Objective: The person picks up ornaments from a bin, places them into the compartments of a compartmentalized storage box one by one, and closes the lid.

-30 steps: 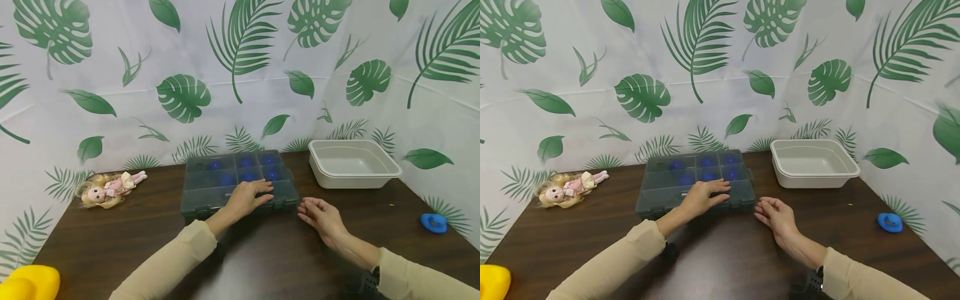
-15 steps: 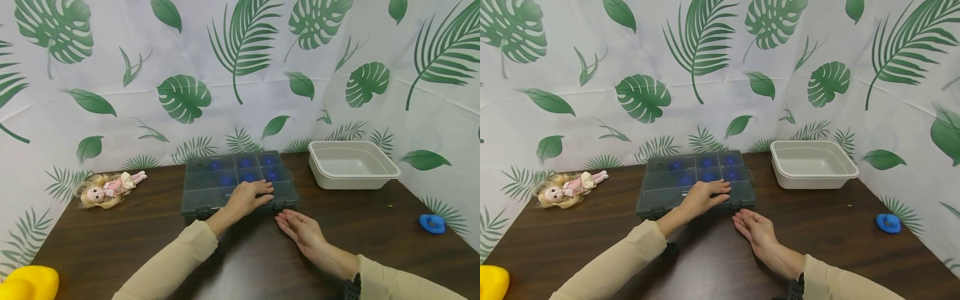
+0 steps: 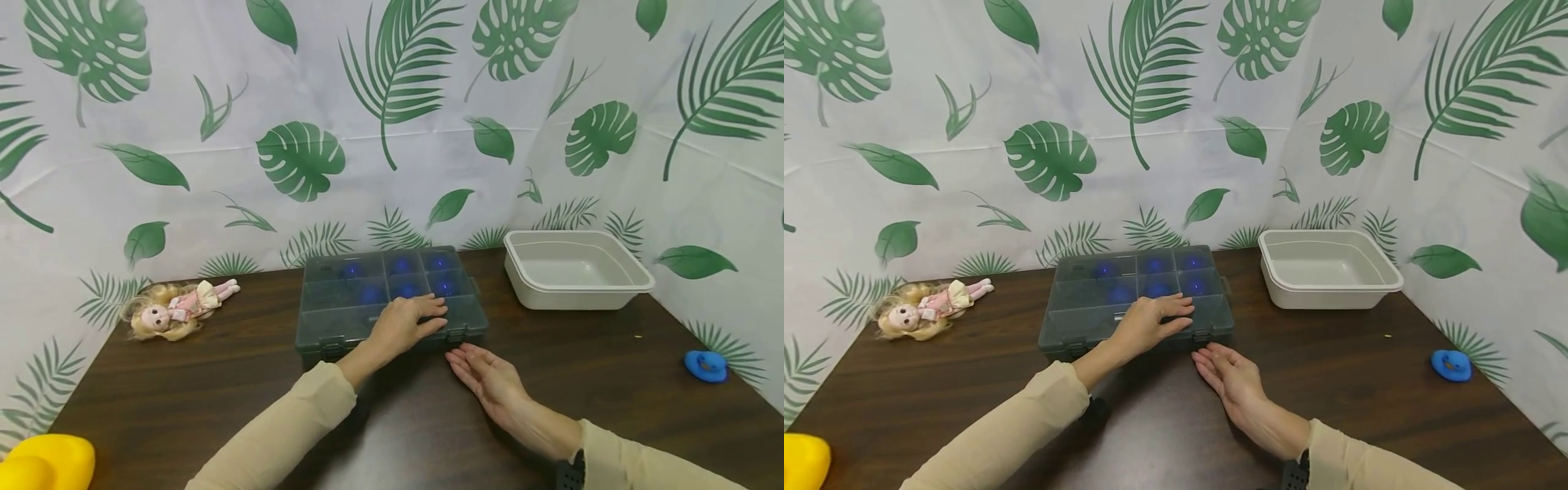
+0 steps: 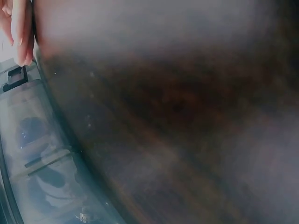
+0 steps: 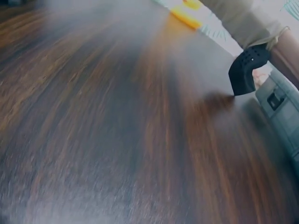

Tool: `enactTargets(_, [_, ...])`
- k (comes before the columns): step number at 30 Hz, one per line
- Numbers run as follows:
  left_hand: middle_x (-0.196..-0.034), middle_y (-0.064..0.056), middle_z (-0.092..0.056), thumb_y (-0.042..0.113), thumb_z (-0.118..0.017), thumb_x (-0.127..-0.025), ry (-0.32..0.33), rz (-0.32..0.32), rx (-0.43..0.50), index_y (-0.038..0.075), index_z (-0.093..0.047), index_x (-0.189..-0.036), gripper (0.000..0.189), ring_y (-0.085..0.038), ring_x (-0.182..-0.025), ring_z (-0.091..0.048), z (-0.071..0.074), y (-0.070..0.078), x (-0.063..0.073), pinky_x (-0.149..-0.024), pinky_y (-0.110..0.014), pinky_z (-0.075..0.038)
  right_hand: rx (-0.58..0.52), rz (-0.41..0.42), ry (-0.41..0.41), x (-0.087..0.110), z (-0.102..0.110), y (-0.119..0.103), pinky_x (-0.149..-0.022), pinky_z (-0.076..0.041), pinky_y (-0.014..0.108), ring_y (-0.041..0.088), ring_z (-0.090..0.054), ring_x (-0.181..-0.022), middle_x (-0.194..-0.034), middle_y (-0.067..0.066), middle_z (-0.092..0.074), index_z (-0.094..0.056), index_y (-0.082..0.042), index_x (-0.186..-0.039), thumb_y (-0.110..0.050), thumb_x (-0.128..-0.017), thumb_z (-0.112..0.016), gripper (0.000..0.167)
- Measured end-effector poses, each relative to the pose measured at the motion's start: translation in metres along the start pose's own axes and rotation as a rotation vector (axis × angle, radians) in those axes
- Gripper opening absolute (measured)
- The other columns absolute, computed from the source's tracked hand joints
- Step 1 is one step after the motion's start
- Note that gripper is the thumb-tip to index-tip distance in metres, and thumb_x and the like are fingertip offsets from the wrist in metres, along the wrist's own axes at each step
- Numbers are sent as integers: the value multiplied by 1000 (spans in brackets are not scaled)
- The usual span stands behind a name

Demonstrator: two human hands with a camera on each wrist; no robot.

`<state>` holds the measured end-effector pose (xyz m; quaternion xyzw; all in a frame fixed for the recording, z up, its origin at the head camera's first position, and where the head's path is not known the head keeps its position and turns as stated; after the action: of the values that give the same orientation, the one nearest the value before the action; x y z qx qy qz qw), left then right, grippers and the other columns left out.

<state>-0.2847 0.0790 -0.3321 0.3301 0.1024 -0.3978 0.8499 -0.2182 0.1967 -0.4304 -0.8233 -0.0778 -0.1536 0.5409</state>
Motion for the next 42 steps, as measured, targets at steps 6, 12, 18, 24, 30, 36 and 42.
enactTargets(6, [-121,-3,-64,23,-65,-89,-4,-5,-31,8,-69,-113,29,-15,-116,-58,0,1,-1,-90,-31,-50,54,1,-29,1,-1,-2,-96,-46,27,13,-61,-106,-133,26,-47,-22,12,-142,-5,-102,-31,44])
enactTargets(12, [-121,-3,-64,23,-65,-89,-9,3,-33,9,-69,-113,29,-15,-116,-58,-1,0,0,-90,-31,-51,70,-27,-44,1,0,0,-94,-48,29,16,-64,-102,-120,21,-56,-29,9,-135,-6,-101,-38,38])
enactTargets(18, [-120,-3,-64,23,-65,-89,5,-8,-38,8,-70,-113,28,-15,-116,-58,0,0,0,-90,-31,-51,106,27,-38,-4,0,-3,-83,-54,29,14,-69,-88,-90,3,-68,-47,-3,-104,-11,-99,-48,10])
enactTargets(24, [-120,-2,-64,23,-65,-89,-4,0,-46,9,-70,-113,28,-14,-117,-57,0,-1,0,-91,-31,-50,122,65,-1,-13,-1,-8,-78,-55,29,13,-70,-82,-83,2,-70,-52,-5,-97,-22,-97,-53,17])
enactTargets(30, [-120,-3,-64,23,-65,-89,2,-9,-55,9,-69,-113,28,-15,-115,-58,2,0,-2,-90,-30,-51,132,39,21,-18,-4,-11,-77,-55,28,13,-70,-80,-82,3,-70,-52,0,-102,-29,-96,-53,29])
enactTargets(36, [-121,-4,-64,22,-64,-90,6,-13,-59,8,-69,-113,28,-15,-115,-58,7,2,-6,-89,-31,-51,124,49,17,-21,-7,-16,-76,-56,28,13,-70,-78,-80,2,-70,-52,0,-101,-33,-95,-54,33])
enactTargets(42, [-122,-8,-63,20,-65,-89,-8,26,55,4,-66,-117,32,-19,-109,-62,11,-3,2,-88,-32,-52,126,68,46,-11,-9,-3,-77,-56,29,14,-70,-80,-83,3,-68,-53,0,-102,-25,-97,-53,26])
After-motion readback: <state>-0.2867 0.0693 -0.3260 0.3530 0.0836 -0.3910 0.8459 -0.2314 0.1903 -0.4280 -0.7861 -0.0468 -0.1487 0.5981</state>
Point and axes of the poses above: each hand's wrist, its own x-axis away from the middle knuckle, its own z-axis out of the back of the hand, y = z × x, the point moved 9 cm from there along -x, towards the middle knuckle
